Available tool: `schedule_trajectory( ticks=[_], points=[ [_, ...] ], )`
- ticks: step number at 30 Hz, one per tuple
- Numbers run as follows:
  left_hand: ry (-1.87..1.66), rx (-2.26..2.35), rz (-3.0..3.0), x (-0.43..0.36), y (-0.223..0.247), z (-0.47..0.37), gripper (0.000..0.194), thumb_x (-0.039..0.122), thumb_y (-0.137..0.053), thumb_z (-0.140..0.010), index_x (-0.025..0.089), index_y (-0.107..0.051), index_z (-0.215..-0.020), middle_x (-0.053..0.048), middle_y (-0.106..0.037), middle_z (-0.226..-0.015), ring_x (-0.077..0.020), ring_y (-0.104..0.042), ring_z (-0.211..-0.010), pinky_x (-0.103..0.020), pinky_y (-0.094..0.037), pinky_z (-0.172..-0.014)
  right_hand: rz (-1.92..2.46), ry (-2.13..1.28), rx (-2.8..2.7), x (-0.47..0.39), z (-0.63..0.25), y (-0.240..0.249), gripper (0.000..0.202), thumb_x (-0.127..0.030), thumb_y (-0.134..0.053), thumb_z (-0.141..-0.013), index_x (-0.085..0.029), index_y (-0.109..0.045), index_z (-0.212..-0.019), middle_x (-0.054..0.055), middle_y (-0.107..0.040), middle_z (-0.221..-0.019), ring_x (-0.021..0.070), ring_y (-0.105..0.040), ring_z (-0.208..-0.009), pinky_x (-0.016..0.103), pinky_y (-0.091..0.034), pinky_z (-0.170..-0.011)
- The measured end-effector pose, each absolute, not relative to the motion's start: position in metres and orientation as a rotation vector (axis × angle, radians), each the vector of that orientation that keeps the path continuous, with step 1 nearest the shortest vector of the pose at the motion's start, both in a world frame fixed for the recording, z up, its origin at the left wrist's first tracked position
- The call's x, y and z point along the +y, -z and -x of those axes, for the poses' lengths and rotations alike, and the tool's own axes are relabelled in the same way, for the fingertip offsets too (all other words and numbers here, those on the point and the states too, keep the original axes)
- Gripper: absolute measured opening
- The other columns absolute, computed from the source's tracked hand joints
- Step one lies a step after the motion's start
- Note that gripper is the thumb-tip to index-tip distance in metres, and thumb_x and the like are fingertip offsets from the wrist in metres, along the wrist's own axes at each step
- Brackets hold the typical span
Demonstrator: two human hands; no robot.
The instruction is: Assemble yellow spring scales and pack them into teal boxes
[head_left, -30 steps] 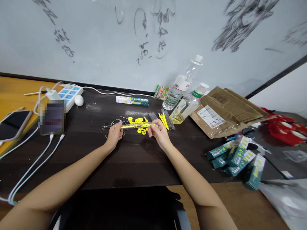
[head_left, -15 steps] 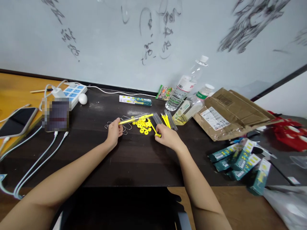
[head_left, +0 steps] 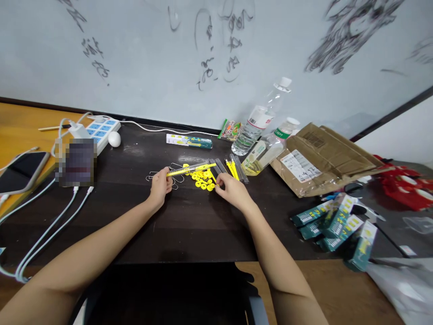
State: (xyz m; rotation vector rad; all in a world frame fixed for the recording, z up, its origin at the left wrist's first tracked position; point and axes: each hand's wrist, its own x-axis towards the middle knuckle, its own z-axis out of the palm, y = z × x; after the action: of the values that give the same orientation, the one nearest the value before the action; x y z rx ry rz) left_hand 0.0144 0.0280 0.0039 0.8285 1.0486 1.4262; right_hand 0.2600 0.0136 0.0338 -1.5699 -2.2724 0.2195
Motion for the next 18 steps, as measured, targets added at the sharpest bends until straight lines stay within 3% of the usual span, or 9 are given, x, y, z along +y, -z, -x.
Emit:
schedule_trajectory(
  ticks=[8, 14, 18],
  points=[
    [-1.419, 1.030, -0.814, 0.029, -0.003, -0.014, 0.037, 0.038, -0.050, -0.080, 0.020, -0.029, -0.055, 0.011, -0.021, -0.042, -0.0024, -0.018, -0.032, -0.015, -0.012, -0.032, 1.517, -0.064, -2.365, 0.006, -0.237, -0.019, 0.023, -0.030, -0.060, -0.082, -0.021, -0.052, -0.102, 0.006, -0.062, -0.101, 0.0224, -0.060, -0.094, 0.029, -0.043, -0.070],
    [-1.404, 1.040, -0.812, 0.028, -0.004, -0.014, 0.036, 0.037, -0.051, -0.080, 0.021, -0.029, -0.056, 0.011, -0.022, -0.042, -0.0026, -0.019, -0.032, -0.015, -0.013, -0.032, 1.575, -0.098, -2.311, 0.013, -0.239, -0.008, 0.013, -0.025, -0.063, -0.080, -0.020, -0.054, -0.089, 0.005, -0.061, -0.091, 0.0210, -0.060, -0.087, 0.029, -0.043, -0.069],
    [-1.414, 1.039, -0.820, 0.028, -0.004, -0.014, 0.035, 0.038, -0.051, -0.080, 0.021, -0.029, -0.058, 0.011, -0.021, -0.043, -0.0027, -0.019, -0.032, -0.015, -0.012, -0.032, 1.519, -0.278, -2.118, 0.016, -0.243, -0.011, 0.018, -0.032, -0.068, -0.076, -0.021, -0.054, -0.077, 0.003, -0.061, -0.081, 0.0198, -0.060, -0.077, 0.029, -0.043, -0.067]
  ],
)
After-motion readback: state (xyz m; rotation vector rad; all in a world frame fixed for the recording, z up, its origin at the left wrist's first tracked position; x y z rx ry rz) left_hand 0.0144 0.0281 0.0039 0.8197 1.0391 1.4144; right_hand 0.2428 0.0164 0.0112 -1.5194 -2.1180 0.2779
